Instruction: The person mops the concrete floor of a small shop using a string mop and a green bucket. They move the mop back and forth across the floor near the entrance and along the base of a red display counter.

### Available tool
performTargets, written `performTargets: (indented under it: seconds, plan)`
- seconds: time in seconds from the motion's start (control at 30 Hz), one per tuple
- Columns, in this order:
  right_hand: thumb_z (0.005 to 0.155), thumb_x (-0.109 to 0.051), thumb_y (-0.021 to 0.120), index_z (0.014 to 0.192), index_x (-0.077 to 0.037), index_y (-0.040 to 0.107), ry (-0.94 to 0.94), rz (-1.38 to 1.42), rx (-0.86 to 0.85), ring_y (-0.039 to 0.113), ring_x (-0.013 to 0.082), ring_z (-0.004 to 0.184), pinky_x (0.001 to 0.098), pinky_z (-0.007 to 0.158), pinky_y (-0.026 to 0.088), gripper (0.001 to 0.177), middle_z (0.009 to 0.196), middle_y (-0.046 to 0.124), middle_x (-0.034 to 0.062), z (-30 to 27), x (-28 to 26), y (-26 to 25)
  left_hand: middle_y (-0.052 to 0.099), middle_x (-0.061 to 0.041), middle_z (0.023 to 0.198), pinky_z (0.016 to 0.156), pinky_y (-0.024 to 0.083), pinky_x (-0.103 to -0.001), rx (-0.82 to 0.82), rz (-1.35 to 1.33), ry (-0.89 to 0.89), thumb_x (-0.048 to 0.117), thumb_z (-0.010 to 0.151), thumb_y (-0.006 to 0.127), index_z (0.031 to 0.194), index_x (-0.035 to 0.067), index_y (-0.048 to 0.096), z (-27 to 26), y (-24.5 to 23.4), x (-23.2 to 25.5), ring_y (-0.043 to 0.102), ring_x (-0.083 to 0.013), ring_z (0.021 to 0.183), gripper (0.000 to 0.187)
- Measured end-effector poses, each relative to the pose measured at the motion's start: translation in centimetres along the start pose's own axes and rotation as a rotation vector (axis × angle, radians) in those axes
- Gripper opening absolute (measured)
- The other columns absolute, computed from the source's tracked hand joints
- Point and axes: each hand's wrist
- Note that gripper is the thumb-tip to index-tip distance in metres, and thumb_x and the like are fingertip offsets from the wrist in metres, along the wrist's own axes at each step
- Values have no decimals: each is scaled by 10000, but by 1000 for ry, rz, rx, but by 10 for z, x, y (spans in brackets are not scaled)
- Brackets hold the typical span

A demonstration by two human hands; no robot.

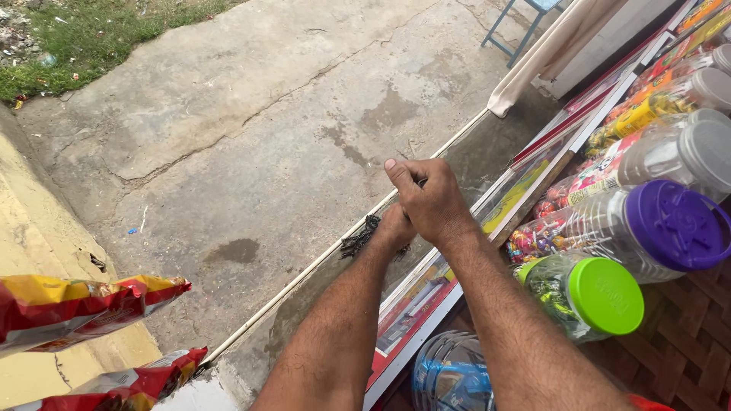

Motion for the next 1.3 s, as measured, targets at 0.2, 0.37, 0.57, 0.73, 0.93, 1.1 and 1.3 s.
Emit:
performTargets:
  seconds: [0.2, 0.37, 0.57, 0.73, 0.93, 1.1, 1.3]
  plan:
    - [1030, -298, 593, 617, -1, 525, 16, -4, 125, 404, 79, 549, 333, 489, 366, 513, 528, 455, -1, -27, 12, 6, 742, -186, 1158, 955, 546, -447, -222, 13, -16, 404, 884, 701, 1171, 54, 710, -16, 9, -6, 698, -309, 1132, 452]
    - [1026, -332, 559, 573, -68, 518, 149, 108, 80, 461, 82, 456, 311, 431, 398, 525, 492, 467, -9, -31, -18, 14, 743, -207, 1094, 972, 555, -435, -173, 97, -344, 343, 951, 620, 1148, 2, 700, -49, -7, -4, 720, -293, 1082, 402]
    - [1018, -332, 597, 604, -133, 485, 237, 385, -55, 400, 76, 438, 303, 430, 349, 473, 500, 411, -51, -95, -65, 55, 763, -207, 949, 880, 605, -430, -74, 117, -532, 349, 936, 599, 1056, -15, 732, -171, -56, -13, 760, -283, 925, 406]
    - [1022, -298, 598, 610, -146, 467, 168, 612, -261, 358, 78, 431, 303, 439, 381, 458, 502, 379, -52, -167, -86, 110, 741, -237, 926, 859, 574, -463, 169, 227, -625, 367, 908, 623, 1001, -7, 733, -296, -92, -22, 739, -341, 920, 400]
    - [1021, -300, 595, 586, -101, 472, 67, 650, -502, 371, 78, 434, 296, 448, 411, 493, 493, 410, -35, -234, -88, 132, 707, -306, 812, 809, 574, -521, 383, 273, -584, 404, 937, 630, 874, -63, 718, -402, -86, -13, 726, -440, 898, 480]
    - [1020, -302, 611, 560, -69, 462, -42, 568, -617, 384, 78, 442, 310, 422, 351, 537, 493, 418, -35, -264, -104, 116, 709, -281, 806, 786, 568, -519, 473, 152, -581, 410, 959, 598, 834, -60, 688, -425, -69, 7, 737, -428, 873, 494]
    - [1049, -323, 578, 558, -77, 466, -209, 295, -565, 379, 47, 490, 299, 441, 347, 561, 497, 400, -57, -311, -102, 92, 723, -234, 810, 727, 600, -481, 423, 93, -389, 251, 939, 582, 861, -51, 654, -425, -47, 15, 751, -368, 822, 320]
Point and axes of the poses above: each hand's wrist, its own z-axis towards the middle knuckle, its own y-axis out of the palm, x = y × z
